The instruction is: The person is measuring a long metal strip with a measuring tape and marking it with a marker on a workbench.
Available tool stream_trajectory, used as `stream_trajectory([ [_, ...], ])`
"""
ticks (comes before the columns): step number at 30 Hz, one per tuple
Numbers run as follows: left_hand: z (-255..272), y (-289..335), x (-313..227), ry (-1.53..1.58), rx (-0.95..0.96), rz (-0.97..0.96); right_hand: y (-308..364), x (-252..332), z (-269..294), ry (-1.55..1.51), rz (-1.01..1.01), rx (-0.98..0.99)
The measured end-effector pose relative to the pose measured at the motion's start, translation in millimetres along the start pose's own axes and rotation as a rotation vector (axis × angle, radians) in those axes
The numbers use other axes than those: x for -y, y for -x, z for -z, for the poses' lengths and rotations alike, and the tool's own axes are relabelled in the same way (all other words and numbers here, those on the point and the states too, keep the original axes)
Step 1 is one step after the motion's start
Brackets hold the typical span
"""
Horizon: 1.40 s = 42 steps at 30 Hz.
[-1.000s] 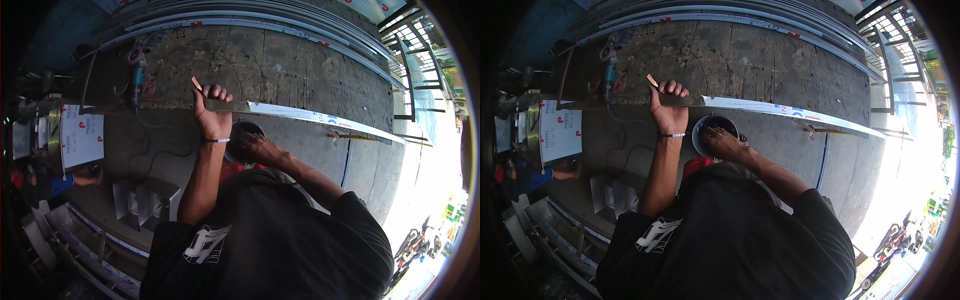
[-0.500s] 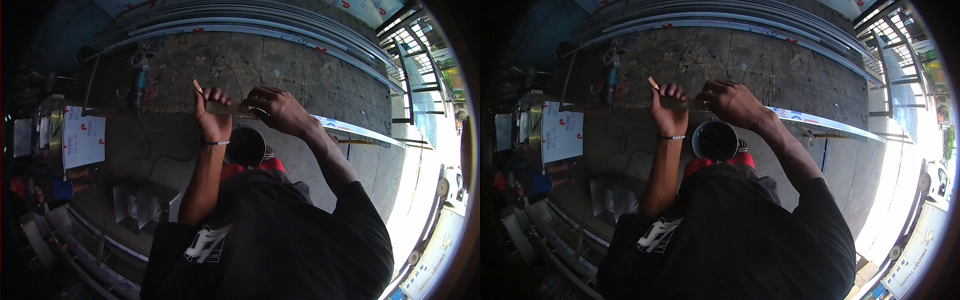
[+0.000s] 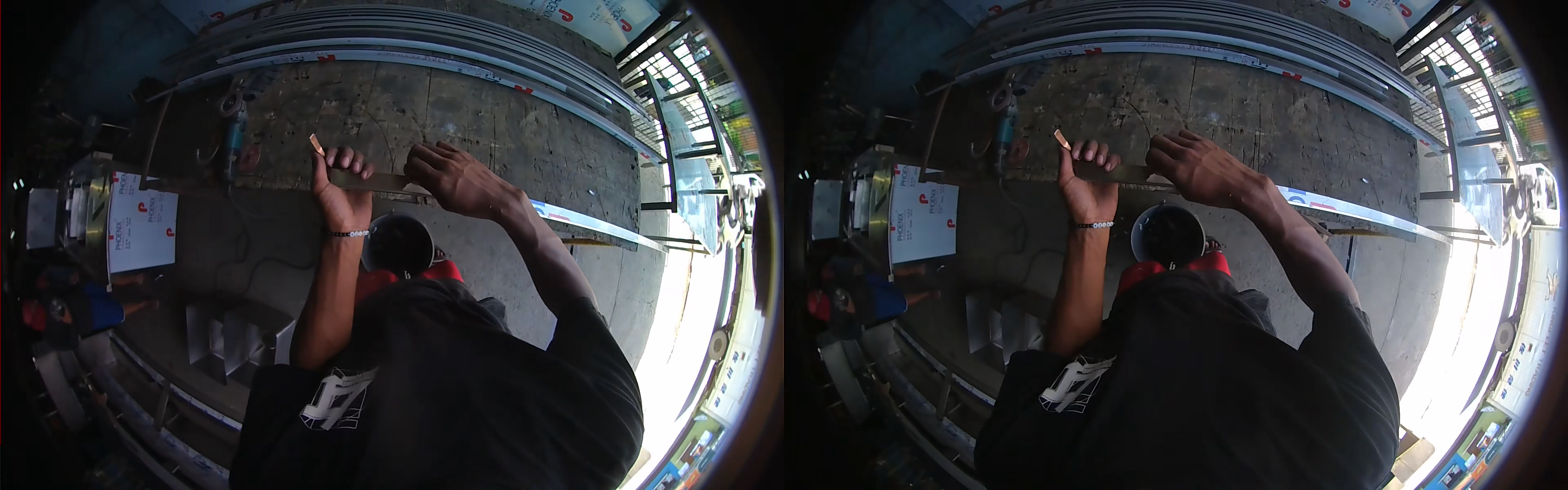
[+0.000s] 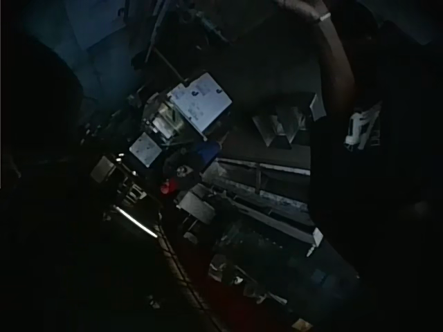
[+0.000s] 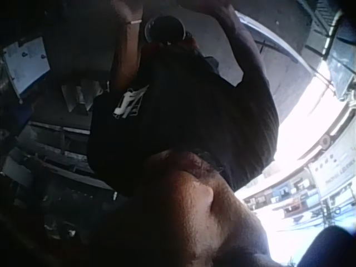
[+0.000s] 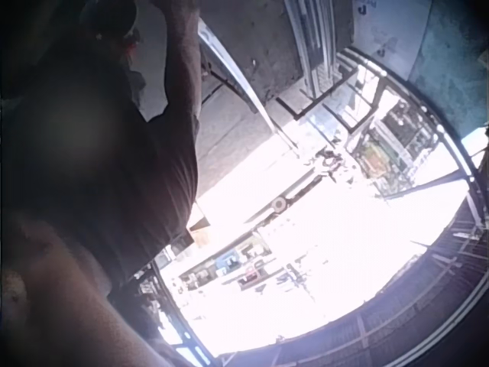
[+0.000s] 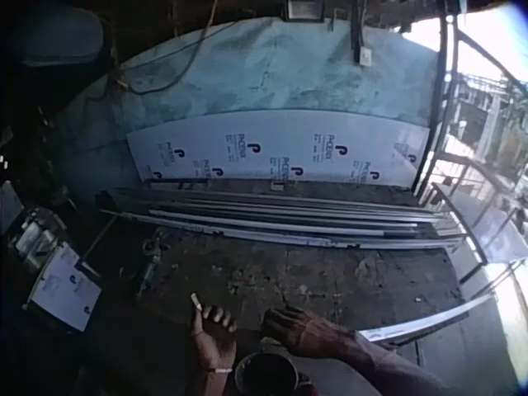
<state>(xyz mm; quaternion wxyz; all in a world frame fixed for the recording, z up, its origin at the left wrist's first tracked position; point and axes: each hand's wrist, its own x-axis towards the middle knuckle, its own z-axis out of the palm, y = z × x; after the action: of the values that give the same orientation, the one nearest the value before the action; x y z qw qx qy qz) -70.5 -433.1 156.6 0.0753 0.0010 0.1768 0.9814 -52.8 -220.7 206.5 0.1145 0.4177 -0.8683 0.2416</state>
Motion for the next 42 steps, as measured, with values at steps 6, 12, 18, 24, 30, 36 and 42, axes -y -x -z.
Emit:
stream_trajectory([
  [6, -6.8, -3.0, 0.5, -0.014, -0.023, 0.007, 25.0, 1.5, 16.8, 0.011, -0.137, 0.123],
  [12, -4.9, -2.5, 2.7, 0.042, -0.017, 0.026, 19.9, 7.7, 20.0, 0.000, -0.113, -0.018],
  [18, -6.0, -0.5, 2.0, 0.044, -0.017, 0.027, 11.2, -4.8, 6.6, -0.041, 0.018, 0.026],
  [24, -9.2, 1.4, 1.7, 0.067, -0.023, 0.031, 14.5, -7.1, 5.0, 0.002, -0.019, 0.052],
  [30, -14.7, 2.9, 1.6, 0.055, -0.031, 0.018, 38.1, -16.9, 9.6, 0.021, -0.151, 0.046],
  [36, -15.5, 2.5, 3.5, 0.082, -0.016, 0.032, 52.9, -12.0, 18.2, 0.013, -0.294, 0.038],
  [42, -18.1, 1.9, 4.2, 0.068, -0.022, 0.031, 75.8, -11.5, 26.1, -0.250, -0.425, -0.138],
])
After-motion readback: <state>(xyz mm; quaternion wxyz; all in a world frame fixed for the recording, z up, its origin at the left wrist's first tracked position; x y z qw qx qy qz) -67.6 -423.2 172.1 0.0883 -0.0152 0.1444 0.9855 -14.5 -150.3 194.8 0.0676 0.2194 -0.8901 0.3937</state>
